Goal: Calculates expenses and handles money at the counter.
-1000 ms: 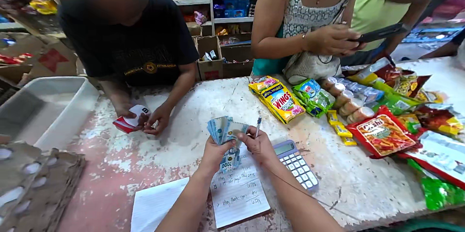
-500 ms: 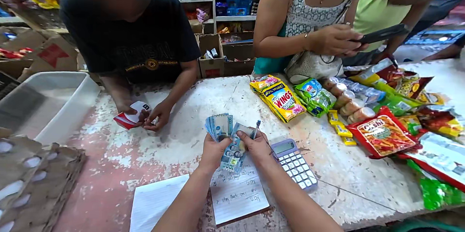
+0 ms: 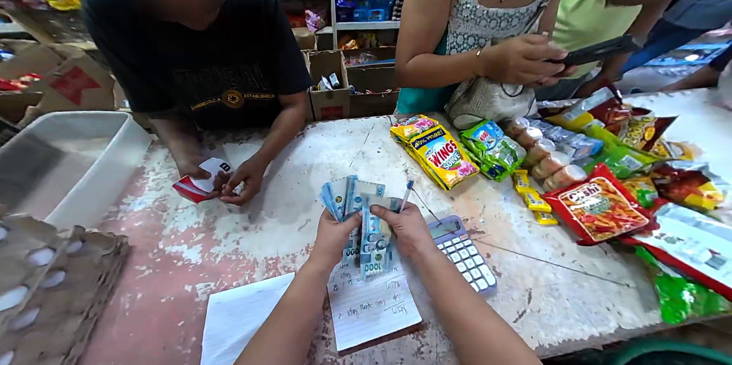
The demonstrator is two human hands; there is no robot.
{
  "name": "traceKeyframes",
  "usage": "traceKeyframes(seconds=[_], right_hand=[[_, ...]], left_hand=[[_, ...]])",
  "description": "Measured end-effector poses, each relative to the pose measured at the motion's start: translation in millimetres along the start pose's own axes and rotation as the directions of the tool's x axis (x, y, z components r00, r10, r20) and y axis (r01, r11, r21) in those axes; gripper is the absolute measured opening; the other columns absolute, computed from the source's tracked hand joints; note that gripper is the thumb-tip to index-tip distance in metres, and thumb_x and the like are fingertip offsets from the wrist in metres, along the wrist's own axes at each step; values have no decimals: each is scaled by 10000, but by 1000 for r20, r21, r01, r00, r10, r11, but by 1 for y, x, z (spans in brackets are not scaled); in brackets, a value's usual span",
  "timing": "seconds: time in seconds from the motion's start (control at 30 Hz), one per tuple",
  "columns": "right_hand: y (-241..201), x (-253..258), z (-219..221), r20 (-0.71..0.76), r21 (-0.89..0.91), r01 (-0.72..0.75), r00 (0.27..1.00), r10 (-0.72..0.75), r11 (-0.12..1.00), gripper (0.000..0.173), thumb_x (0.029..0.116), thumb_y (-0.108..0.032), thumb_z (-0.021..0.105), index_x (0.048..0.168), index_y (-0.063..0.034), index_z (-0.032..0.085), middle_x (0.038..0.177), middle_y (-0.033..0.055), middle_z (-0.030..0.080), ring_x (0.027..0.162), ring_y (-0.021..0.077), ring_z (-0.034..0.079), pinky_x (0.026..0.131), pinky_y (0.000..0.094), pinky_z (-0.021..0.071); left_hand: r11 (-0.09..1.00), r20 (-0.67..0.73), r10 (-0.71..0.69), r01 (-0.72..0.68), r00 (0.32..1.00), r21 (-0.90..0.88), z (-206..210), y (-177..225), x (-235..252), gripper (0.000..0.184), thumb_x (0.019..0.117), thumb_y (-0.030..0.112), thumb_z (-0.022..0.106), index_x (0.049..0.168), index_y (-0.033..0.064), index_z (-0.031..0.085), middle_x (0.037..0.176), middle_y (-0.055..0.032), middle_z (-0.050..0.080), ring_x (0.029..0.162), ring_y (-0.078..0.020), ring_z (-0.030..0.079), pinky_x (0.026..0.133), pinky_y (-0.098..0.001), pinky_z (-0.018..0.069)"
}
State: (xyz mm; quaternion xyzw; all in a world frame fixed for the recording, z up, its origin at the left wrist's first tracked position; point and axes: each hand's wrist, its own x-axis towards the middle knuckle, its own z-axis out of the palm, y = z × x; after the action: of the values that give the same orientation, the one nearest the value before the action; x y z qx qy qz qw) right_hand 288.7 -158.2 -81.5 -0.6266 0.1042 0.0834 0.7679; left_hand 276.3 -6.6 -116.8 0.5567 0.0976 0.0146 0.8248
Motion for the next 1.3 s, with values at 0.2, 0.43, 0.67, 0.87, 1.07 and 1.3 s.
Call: traceKeyframes(seconds=[0.2,0.43,0.67,0.87,1.07,1.3], right_hand=[[-12,1,-6,-25,134,-14,1000,17,991,238,902,61,707,1125,51,625,910,114,732,800,166,723,758,324,624],[-2,0,0,1,74,-34,999,34,997,221,882,42,742,1084,71,660,907,112,743,808,152,729,777,312,625],[-9,-1,-7,71,29,-60,996,57,998,317,891,38,731,1187,59,621,958,133,737,839,183,734,792,341,632],[-7,-4,-1,0,62,-36,999,36,997,252,892,33,736,1125,64,644,929,113,740,828,157,728,790,317,623],[-7,-2,-5,64,35,-63,996,61,997,325,883,48,737,1186,63,621,955,130,739,837,177,734,793,333,631],[-15,-3,-7,-10,79,-67,998,69,995,289,909,11,728,1175,51,623,942,128,741,832,176,733,784,334,626]], left_hand=[[1000,-23,-13,13,1000,-8,-3,3,2,272,962,-28,631,1212,-71,534,966,-106,720,865,-145,723,808,-315,620],[1000,23,6,-6,1000,5,1,0,-1,251,951,-29,643,1185,-62,557,948,-93,731,851,-147,733,795,-322,630],[999,-1,30,-30,1000,-10,-3,-1,3,363,863,-112,704,1184,-67,540,954,-98,731,870,-144,731,807,-314,630],[1000,-19,-2,2,1000,6,0,0,-1,226,1019,35,569,1221,-60,533,962,-100,720,854,-147,729,793,-327,628],[999,0,35,-35,999,-12,-1,-2,1,397,865,-119,695,1216,-74,516,969,-108,728,863,-156,737,796,-319,637],[998,-50,-29,26,998,-51,-1,1,2,291,1067,64,481,1334,-45,451,1020,-127,695,877,-166,725,798,-336,627]])
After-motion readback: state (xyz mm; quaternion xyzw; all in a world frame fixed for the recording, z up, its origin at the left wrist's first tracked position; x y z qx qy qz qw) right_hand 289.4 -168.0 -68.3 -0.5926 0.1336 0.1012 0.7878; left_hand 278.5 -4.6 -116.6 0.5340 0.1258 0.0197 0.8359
